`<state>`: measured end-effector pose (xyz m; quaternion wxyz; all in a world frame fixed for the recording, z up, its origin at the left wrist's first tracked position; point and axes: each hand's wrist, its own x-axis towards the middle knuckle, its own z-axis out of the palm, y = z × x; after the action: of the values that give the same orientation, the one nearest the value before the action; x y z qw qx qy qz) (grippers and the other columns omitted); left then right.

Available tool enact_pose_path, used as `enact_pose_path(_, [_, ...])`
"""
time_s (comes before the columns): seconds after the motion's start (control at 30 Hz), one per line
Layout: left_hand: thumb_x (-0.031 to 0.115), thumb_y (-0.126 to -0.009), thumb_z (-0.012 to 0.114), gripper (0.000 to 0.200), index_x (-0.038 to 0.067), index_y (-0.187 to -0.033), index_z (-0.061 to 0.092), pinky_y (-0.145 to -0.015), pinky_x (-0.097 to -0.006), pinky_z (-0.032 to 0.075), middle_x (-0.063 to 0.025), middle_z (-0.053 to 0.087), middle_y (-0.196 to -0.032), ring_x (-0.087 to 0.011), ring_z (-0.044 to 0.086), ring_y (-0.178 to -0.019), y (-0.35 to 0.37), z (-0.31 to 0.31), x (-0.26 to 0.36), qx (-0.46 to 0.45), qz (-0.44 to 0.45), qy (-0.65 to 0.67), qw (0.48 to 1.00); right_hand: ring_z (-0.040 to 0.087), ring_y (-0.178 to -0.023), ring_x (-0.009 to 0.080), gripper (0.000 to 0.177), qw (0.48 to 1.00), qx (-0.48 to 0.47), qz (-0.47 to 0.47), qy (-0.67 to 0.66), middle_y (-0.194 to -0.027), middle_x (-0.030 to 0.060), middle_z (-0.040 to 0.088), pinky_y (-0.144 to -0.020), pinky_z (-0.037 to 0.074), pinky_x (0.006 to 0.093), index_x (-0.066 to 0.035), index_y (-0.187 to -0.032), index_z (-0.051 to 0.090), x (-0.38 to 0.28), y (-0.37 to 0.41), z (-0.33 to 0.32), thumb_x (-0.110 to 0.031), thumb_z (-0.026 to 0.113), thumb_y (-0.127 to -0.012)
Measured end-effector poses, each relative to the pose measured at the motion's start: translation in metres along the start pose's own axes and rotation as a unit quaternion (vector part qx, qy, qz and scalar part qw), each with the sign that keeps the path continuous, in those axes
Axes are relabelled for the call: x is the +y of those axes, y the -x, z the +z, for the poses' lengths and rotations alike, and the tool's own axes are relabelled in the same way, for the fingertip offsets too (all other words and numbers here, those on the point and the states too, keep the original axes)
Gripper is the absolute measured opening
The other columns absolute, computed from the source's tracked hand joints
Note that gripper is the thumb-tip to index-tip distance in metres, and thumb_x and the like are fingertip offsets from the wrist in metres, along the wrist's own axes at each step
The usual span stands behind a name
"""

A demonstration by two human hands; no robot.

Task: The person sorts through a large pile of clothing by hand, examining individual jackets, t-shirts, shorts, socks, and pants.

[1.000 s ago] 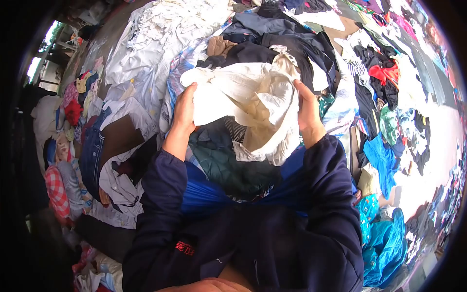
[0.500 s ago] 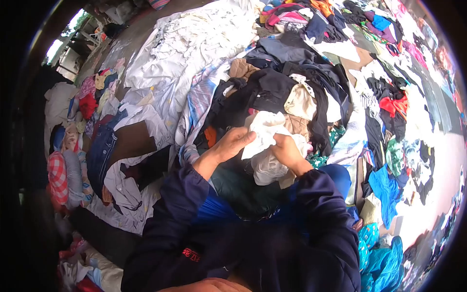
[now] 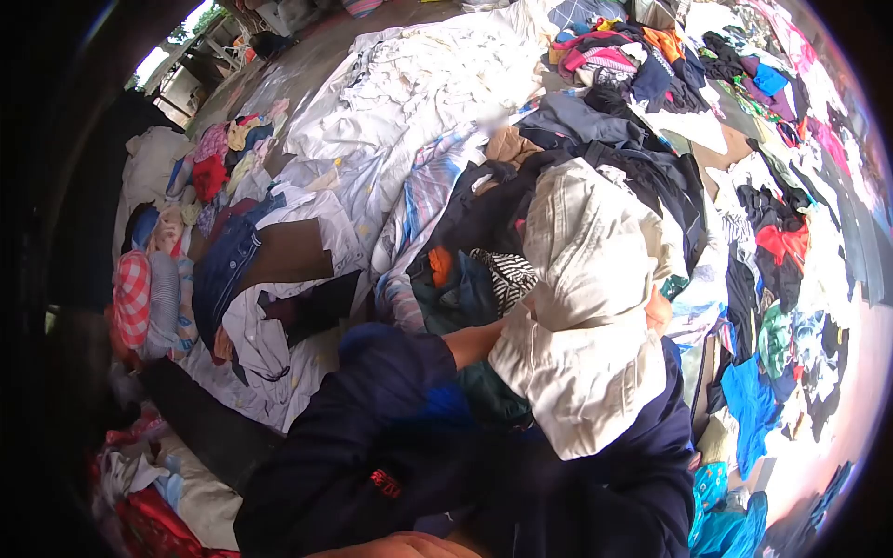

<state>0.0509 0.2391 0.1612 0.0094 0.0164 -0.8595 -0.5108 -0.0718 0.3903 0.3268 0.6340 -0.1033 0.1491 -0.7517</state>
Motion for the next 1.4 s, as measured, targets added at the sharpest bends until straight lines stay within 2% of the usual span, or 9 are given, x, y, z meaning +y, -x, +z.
enact_pose_path(0.3, [0.029,-0.092,0.067,0.039,0.001,-0.12,0.067,-0.094,-0.037,0.048,-0.0166,0.071,-0.114,-0.0257,0.065,-0.108,0.013,0.037,-0.005,-0.156,-0.217,0.129,0.955,0.067,-0.109,0.0296,0.054,0.997,0.054,-0.055,-0.027,-0.119,0.0188,0.068,-0.1,0.052,0.0432,0.002,-0.131,0.057,-0.063,-0.009,-0.039,-0.035,0.063,-0.093])
enact_pose_path(0.47, [0.013,-0.097,0.054,0.044,-0.002,-0.139,0.05,-0.102,-0.0511,0.052,-0.0194,0.062,-0.13,-0.0355,0.064,-0.117,0.012,0.013,-0.032,0.037,-0.367,0.591,0.718,0.062,-0.069,0.0132,0.031,0.678,0.475,-0.075,0.556,-0.073,0.0077,0.066,-0.063,0.051,0.0341,0.004,-0.081,0.067,-0.079,-0.016,-0.112,-0.026,0.073,-0.089])
enact_pose_path(0.63, [0.045,-0.1,0.052,0.061,0.008,-0.148,0.043,-0.109,-0.0516,0.043,-0.013,0.052,-0.145,-0.0338,0.051,-0.132,0.011,-0.015,-0.026,0.143,-0.237,0.664,0.695,0.068,-0.062,0.0323,0.044,0.584,0.251,-0.117,0.763,-0.064,0.0199,0.066,-0.063,0.053,0.043,0.005,-0.07,0.067,-0.014,-0.015,-0.14,-0.035,0.07,-0.089])
enact_pose_path(0.73, [0.059,-0.098,0.05,0.07,0.014,-0.151,0.041,-0.111,-0.054,0.038,-0.0093,0.047,-0.15,-0.0337,0.045,-0.137,0.007,-0.01,0.02,0.106,-0.212,0.674,0.699,0.066,-0.096,0.0372,0.031,0.561,0.055,-0.106,0.819,-0.104,0.0195,0.069,-0.087,0.051,0.0451,-0.006,-0.107,0.069,0.03,-0.019,-0.165,-0.027,0.07,-0.085])
enact_pose_path(0.87, [0.041,-0.107,0.039,0.051,0.014,-0.15,0.041,-0.102,-0.047,0.047,-0.0089,0.057,-0.14,-0.0263,0.057,-0.125,0.033,0.022,-0.034,0.012,-0.346,0.669,0.657,0.059,-0.118,0.0269,0.053,0.73,-0.194,0.043,0.654,-0.125,0.014,0.067,-0.104,0.044,0.0413,-0.003,-0.128,0.063,0.063,0.0,-0.153,-0.016,0.082,-0.081])
enact_pose_path(0.9, [0.028,-0.108,0.037,0.042,0.006,-0.142,0.048,-0.097,-0.0431,0.05,-0.0095,0.064,-0.127,-0.0227,0.062,-0.115,0.037,0.023,0.003,-0.147,-0.282,0.451,0.834,0.063,-0.111,0.0243,0.049,0.713,-0.255,0.201,0.622,-0.121,0.013,0.069,-0.095,0.051,0.0392,-0.002,-0.128,0.062,0.07,-0.009,-0.155,-0.019,0.079,-0.085])
enact_pose_path(1.0, [0.031,-0.106,0.037,0.04,0.009,-0.136,0.049,-0.1,-0.0438,0.045,-0.0078,0.063,-0.129,-0.0223,0.058,-0.119,0.033,0.039,0.024,-0.238,-0.241,0.265,0.903,0.07,-0.093,0.0206,0.042,0.739,-0.23,0.41,0.483,-0.112,0.0129,0.071,-0.078,0.059,0.0332,0.0,-0.127,0.062,0.045,0.011,-0.12,-0.023,0.071,-0.093])
enact_pose_path(1.13, [0.035,-0.104,0.036,0.037,0.012,-0.129,0.05,-0.104,-0.0447,0.039,-0.0055,0.06,-0.132,-0.0218,0.051,-0.125,0.007,-0.023,0.014,-0.058,-0.275,0.321,0.904,0.071,-0.088,0.0258,0.034,0.713,-0.193,0.068,0.671,-0.105,0.0172,0.072,-0.079,0.056,0.0379,0.002,-0.114,0.069,0.035,-0.018,-0.167,-0.023,0.068,-0.09])
enact_pose_path(1.4, [0.044,-0.099,0.036,0.034,0.019,-0.115,0.052,-0.113,-0.0464,0.026,-0.001,0.056,-0.136,-0.0207,0.038,-0.137,0.098,-0.416,0.045,0.633,-0.038,0.276,0.723,0.07,-0.083,0.0282,0.025,0.649,0.105,-0.049,0.752,-0.089,0.0155,0.073,-0.077,0.053,0.038,-0.001,-0.097,0.073,-0.011,-0.033,-0.147,-0.024,0.071,-0.086])
